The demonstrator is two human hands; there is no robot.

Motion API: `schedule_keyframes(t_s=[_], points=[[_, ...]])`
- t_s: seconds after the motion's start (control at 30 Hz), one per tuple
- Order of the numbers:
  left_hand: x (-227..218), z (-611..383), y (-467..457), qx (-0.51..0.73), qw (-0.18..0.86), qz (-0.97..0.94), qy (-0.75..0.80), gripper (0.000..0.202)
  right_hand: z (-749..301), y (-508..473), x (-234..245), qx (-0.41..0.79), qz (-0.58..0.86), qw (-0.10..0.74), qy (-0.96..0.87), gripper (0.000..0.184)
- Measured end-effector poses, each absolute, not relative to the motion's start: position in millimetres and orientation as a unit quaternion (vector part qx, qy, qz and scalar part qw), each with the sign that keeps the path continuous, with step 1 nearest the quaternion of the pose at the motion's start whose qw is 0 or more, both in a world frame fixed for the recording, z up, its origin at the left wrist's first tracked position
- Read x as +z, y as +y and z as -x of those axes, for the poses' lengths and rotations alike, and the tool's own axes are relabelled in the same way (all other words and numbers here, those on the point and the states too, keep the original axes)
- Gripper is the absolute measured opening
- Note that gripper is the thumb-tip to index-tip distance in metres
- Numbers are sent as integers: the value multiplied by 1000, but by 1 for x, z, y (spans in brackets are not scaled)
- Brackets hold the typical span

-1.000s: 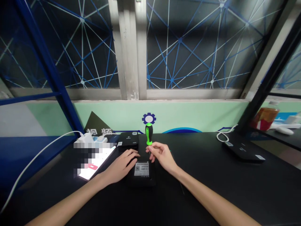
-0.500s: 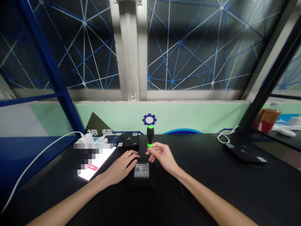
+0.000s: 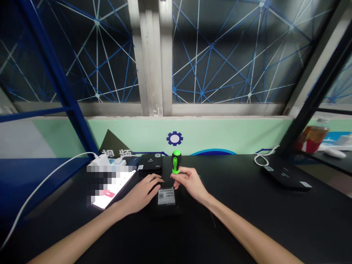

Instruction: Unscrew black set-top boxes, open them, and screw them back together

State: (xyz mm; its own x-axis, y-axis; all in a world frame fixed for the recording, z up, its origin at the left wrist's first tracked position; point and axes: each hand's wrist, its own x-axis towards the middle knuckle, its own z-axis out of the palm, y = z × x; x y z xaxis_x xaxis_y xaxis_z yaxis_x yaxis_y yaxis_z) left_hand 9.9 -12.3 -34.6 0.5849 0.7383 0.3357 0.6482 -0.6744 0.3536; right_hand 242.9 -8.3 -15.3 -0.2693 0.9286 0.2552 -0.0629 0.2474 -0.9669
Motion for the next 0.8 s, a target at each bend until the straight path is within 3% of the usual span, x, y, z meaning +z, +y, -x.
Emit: schedule_keyframes(t_s=[0.8], points=[[-33, -10, -13, 232, 100, -885, 391, 33, -243, -7, -13, 508, 327, 514, -608, 33]])
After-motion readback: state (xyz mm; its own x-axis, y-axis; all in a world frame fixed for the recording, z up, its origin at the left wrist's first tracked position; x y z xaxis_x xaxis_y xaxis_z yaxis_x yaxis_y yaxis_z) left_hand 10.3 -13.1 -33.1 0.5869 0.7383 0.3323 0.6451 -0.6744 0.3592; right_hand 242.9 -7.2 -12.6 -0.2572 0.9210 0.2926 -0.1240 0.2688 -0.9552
